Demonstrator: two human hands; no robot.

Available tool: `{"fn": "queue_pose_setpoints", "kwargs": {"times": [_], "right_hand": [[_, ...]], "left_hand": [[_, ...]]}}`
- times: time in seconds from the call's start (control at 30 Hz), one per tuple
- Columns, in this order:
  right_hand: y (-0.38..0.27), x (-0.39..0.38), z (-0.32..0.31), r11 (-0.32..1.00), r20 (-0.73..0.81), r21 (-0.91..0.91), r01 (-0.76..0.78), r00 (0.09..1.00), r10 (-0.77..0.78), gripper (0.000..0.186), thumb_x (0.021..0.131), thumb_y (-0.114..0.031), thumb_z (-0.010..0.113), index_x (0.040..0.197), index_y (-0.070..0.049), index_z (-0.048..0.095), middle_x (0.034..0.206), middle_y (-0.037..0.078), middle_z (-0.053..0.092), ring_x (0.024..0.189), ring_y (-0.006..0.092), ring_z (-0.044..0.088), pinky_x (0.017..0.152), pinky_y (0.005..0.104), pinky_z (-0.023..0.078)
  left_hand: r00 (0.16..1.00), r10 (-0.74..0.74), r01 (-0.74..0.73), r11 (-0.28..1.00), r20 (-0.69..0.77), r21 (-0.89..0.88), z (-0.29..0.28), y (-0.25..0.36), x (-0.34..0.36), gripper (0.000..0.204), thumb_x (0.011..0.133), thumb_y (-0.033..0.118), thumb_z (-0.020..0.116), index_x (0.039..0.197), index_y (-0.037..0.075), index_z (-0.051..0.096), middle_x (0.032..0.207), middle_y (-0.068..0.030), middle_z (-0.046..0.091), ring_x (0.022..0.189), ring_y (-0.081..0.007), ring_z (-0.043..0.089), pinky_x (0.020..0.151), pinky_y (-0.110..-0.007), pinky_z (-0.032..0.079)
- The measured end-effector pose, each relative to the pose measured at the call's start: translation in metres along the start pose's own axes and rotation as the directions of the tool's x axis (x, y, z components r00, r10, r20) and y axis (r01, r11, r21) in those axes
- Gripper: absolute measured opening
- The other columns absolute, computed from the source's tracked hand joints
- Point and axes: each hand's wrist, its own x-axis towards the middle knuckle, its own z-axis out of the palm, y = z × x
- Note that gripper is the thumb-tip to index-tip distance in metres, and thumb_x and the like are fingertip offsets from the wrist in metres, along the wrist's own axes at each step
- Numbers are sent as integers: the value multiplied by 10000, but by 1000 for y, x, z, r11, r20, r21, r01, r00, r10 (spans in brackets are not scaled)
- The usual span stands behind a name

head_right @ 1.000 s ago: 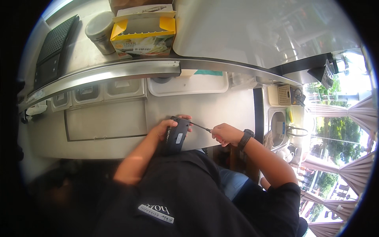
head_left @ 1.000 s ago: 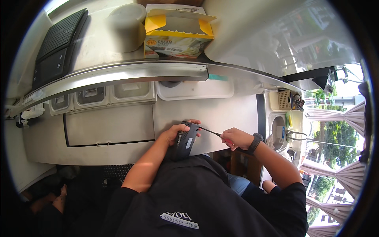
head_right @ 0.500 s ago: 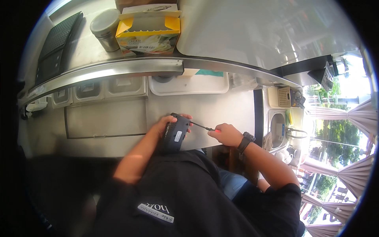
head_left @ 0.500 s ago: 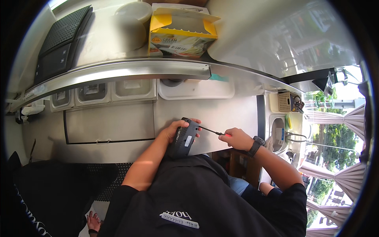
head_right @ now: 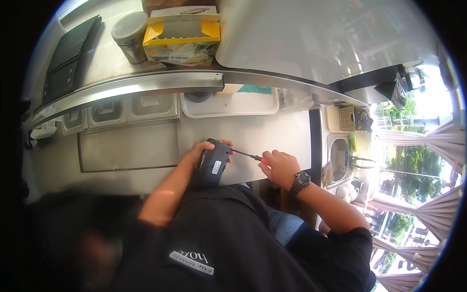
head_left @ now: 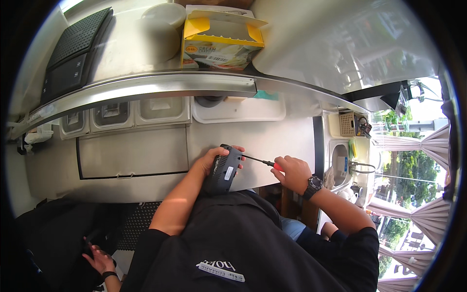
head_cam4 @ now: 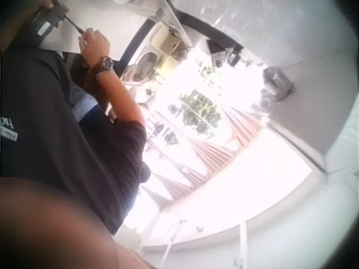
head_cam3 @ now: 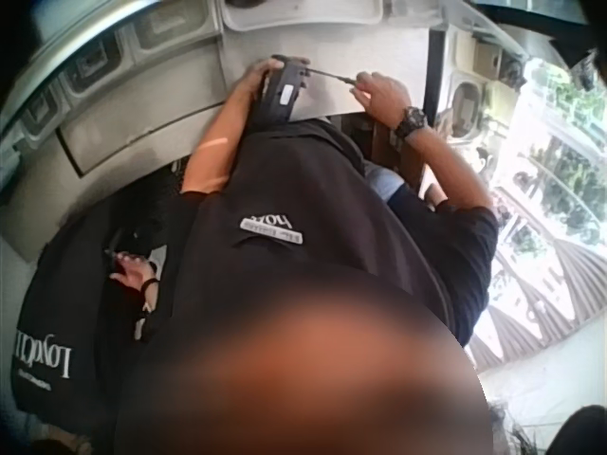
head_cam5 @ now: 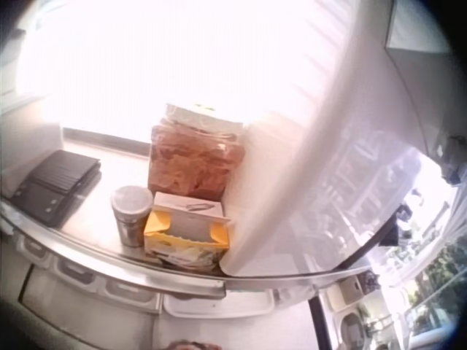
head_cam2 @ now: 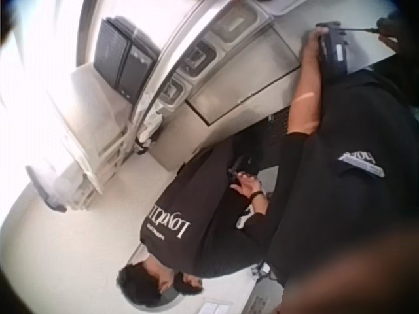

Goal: The person uses a screwdriver to remove screws from a small black electronic device, opens the casing, and inspects the internal circuit board. They then reassemble the device by closing the casing.

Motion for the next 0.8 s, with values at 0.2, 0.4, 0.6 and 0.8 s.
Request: {"fn": "queue_pose_setpoints", "kwargs": {"times": [0.2, 0.4, 0.6, 0.8], "right_hand": [[1, 1, -5, 240, 592, 591, -771, 615, 521, 476, 1064, -432, 643, 1038, 38, 708, 669, 176, 673, 604, 289, 646, 580, 418, 463], [-17, -11, -3, 883, 26, 381, -272, 958, 284, 200, 1022, -225, 702, 1038, -36, 636, 861, 164, 671, 729, 408, 649, 651, 495, 513], [-16, -13, -10, 916, 21, 360, -176, 983, 180, 264, 974, -150, 733, 1167, -37, 593, 1056, 191, 625, 945, 429, 687, 723, 525, 543], [-14, -9, -1, 799, 227, 401, -448, 893, 388, 272, 1014, -277, 699, 1116, -40, 611, 825, 204, 701, 771, 450, 690, 719, 504, 554]], "left_hand": [[999, 47, -47, 998, 14, -49, 0, -3, -2, 885, 754, 414, 762, 1505, 17, 515, 1309, -205, 637, 1109, -361, 710, 912, -512, 627], [1000, 25, -25, 1000, -6, -6, -1, 0, 1, 909, 736, 414, 771, 1510, 13, 512, 1331, -213, 624, 1118, -366, 705, 918, -517, 625], [999, 30, -31, 998, -10, -52, 4, 0, -3, 904, 739, 409, 771, 1510, 12, 516, 1319, -221, 627, 1113, -365, 706, 919, -513, 625], [998, 35, -35, 999, -46, 16, 6, -1, -4, 880, 742, 364, 779, 1508, 18, 520, 1298, -198, 643, 1095, -344, 711, 918, -495, 627]]}}
